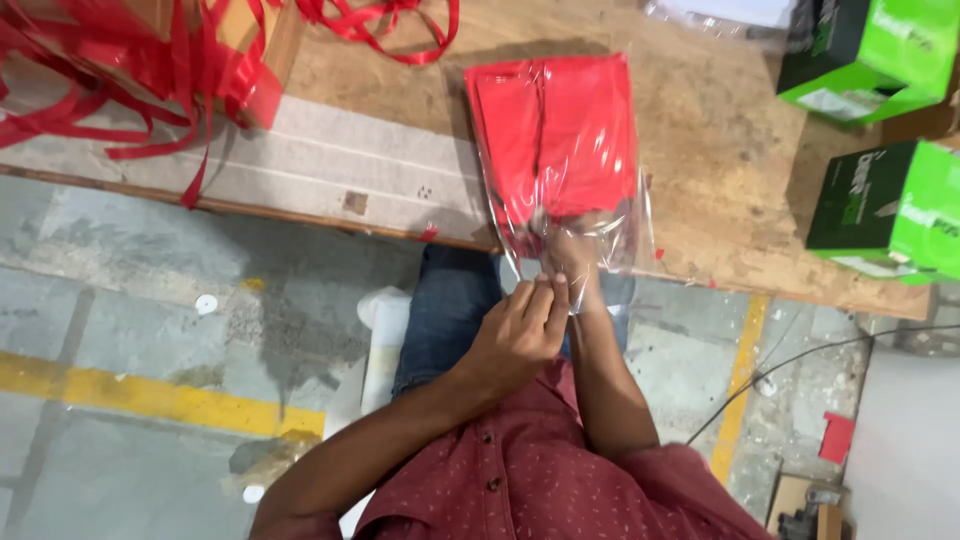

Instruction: Packing small red cloth pouches into a larger clear plastic bag at a workbench.

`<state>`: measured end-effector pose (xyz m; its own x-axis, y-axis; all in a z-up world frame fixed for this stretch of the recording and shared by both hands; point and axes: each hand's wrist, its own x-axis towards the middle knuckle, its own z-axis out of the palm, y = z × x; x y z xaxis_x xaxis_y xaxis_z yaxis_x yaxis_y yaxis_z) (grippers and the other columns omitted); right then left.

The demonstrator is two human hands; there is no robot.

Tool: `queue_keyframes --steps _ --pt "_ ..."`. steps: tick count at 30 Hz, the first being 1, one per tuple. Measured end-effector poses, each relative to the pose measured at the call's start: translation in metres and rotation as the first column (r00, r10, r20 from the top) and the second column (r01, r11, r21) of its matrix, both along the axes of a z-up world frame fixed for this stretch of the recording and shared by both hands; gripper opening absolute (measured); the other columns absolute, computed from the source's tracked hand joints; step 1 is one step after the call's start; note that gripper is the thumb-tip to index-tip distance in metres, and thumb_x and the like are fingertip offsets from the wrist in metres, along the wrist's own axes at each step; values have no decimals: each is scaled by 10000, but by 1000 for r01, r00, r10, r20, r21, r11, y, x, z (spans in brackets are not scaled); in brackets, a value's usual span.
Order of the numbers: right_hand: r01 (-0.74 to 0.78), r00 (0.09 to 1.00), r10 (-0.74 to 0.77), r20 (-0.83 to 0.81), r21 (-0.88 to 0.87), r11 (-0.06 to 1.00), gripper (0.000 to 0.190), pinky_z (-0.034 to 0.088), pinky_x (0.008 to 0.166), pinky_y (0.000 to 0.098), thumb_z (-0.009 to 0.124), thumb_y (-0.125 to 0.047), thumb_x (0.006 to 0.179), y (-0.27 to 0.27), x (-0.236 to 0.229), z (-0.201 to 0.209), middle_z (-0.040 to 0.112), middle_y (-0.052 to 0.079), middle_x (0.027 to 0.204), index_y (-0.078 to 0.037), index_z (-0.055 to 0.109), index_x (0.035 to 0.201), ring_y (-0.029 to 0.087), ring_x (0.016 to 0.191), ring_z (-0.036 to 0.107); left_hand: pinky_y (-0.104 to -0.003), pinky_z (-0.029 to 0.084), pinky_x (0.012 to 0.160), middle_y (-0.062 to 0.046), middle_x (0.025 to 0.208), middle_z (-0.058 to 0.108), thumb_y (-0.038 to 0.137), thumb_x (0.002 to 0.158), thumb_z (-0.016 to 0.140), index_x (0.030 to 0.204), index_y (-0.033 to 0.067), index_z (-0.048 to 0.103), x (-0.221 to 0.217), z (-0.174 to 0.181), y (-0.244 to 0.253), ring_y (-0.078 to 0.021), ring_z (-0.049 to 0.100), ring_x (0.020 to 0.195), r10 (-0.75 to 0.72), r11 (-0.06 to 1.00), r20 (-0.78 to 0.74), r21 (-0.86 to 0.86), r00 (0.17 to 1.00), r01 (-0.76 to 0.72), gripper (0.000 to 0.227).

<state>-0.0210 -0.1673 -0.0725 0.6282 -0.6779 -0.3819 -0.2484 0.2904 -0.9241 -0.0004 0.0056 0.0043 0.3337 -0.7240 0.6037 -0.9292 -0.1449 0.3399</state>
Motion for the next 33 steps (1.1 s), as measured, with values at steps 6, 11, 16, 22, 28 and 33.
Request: queue_keyframes --steps 6,11,16,22,28,33 --pt "55 963 -85 255 119 991 120 583 625 295 706 -54 984 13 -1 4 692 74 855 21 649 1059 169 684 686 -346 542 660 -130 1021 610 6 918 667 1330 -115 633 7 -15 4 -263 607 859 -75 997 -167 -9 983 75 431" --pt "24 977 -38 208 71 997 294 576 615 293 716 -38 949 15 -51 16 711 92 959 -45 560 1198 173 749 702 -378 563 770 -156 1167 612 -16 898 691 1323 -32 619 10 3 14 -291 614 942 -22 997 -345 -74 938 -4 432" --pt "37 965 5 264 -154 987 518 656 821 351 790 -65 938 29 -99 38 599 85 1157 -69 484 1356 181 986 652 -398 544 759 -176 1212 579 -28 853 706 1349 -14 637 -4 -22 18 -278 577 901 71 995 -440 -38 895 -97 501" --pt "-313 937 20 -350 -809 498 708 511 1029 495 886 -166 896 41 -100 54 551 258 1405 -36 514 1484 442 1263 577 -298 586 741 -171 1305 523 48 1024 669 1448 -18 505 -21 -36 9 -272 597 1047 81 975 -705 -91 704 -203 460" --pt "-385 908 296 -296 -868 315 714 514 951 524 782 -62 836 25 -71 33 533 314 1342 67 502 1480 492 1191 560 -271 542 685 -106 1134 669 70 999 704 1499 -19 420 -35 -59 5 -143 652 817 106 966 -862 -30 497 -258 582" --pt "-399 908 185 -375 -910 112 221 509 562 486 715 -47 910 -31 -57 -5 656 167 791 -52 756 1126 350 672 648 -237 549 691 -62 1061 678 0 968 661 1479 21 462 -38 -52 12 -88 635 814 121 949 -931 7 343 -316 549"
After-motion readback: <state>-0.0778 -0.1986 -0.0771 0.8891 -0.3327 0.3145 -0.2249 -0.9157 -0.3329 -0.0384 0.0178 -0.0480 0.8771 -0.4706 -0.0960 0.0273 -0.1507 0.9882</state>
